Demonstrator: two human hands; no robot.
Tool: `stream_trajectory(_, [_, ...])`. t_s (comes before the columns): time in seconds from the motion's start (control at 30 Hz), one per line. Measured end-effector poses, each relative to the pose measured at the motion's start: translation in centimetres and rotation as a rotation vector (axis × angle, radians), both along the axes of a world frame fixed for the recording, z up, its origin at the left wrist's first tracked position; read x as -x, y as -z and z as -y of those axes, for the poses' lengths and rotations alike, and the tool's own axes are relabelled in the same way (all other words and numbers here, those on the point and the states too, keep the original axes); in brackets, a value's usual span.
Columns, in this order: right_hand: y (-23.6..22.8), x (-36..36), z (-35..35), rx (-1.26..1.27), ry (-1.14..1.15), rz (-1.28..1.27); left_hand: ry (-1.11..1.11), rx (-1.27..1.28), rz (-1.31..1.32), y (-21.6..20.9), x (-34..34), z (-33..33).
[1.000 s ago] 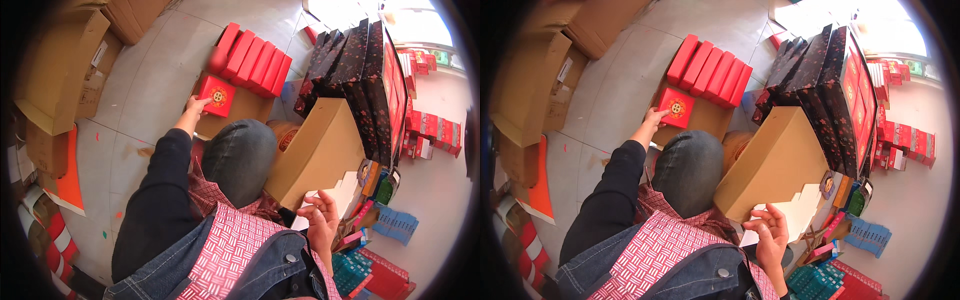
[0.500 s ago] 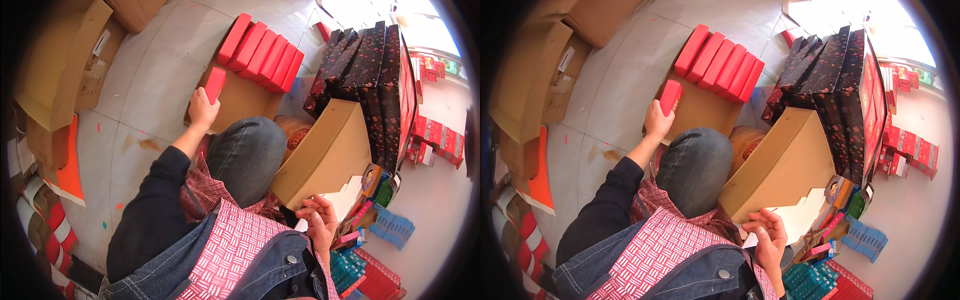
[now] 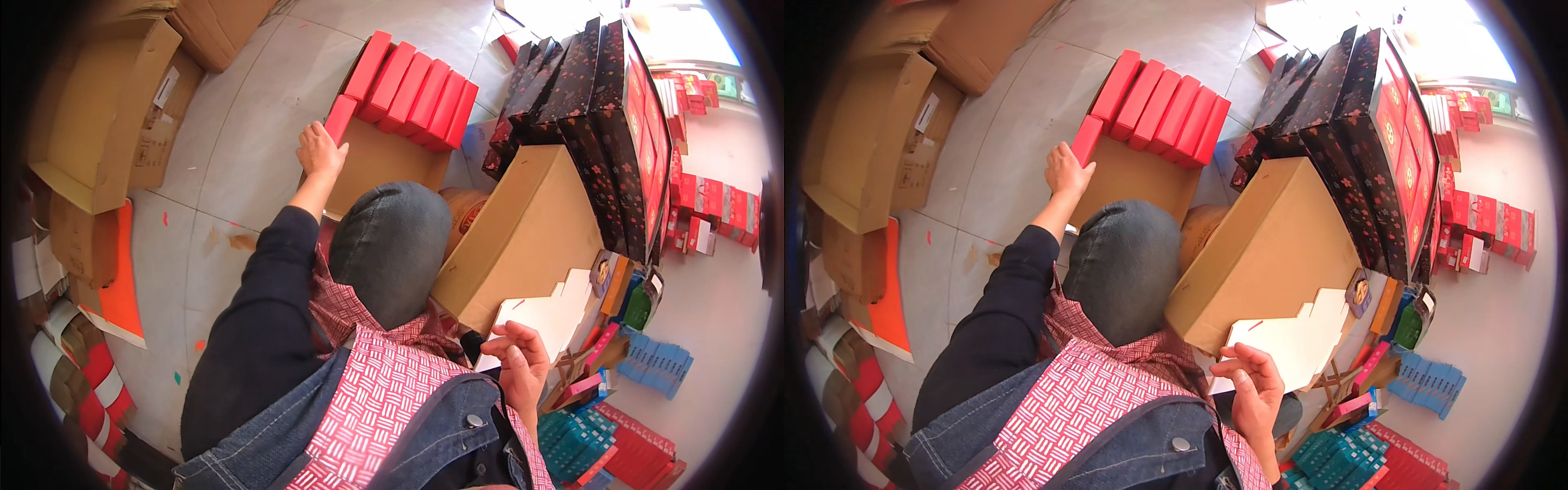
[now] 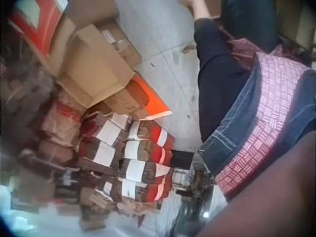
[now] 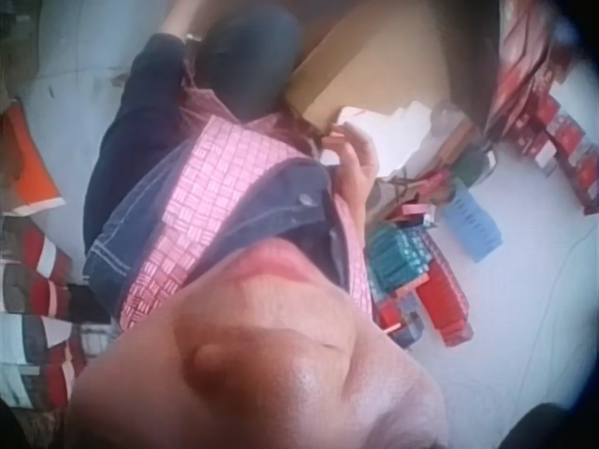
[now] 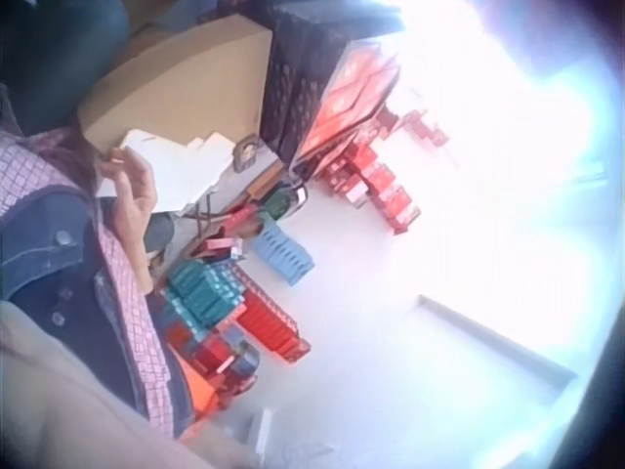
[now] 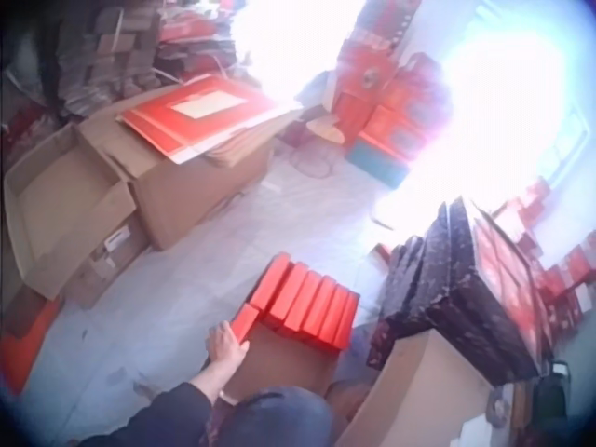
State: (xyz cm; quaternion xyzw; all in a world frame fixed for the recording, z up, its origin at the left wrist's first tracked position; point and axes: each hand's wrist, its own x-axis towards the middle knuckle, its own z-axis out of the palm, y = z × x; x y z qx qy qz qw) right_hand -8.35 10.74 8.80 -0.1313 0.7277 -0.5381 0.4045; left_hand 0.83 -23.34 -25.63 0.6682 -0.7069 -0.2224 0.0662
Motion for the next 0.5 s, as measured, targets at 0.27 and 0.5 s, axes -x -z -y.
stream_trajectory(0.27, [-5.8,-0.1,1.7,0.399,-0.342,-0.008,0.164,0.185,-0.313,-0.3,-5.1,-4.1])
stream_trajectory(0.5, [-8.9,2.7,2.1,0.938,-0.92,0.175,0.1,0.178,-0.637,-9.9,-6.6,-4.1])
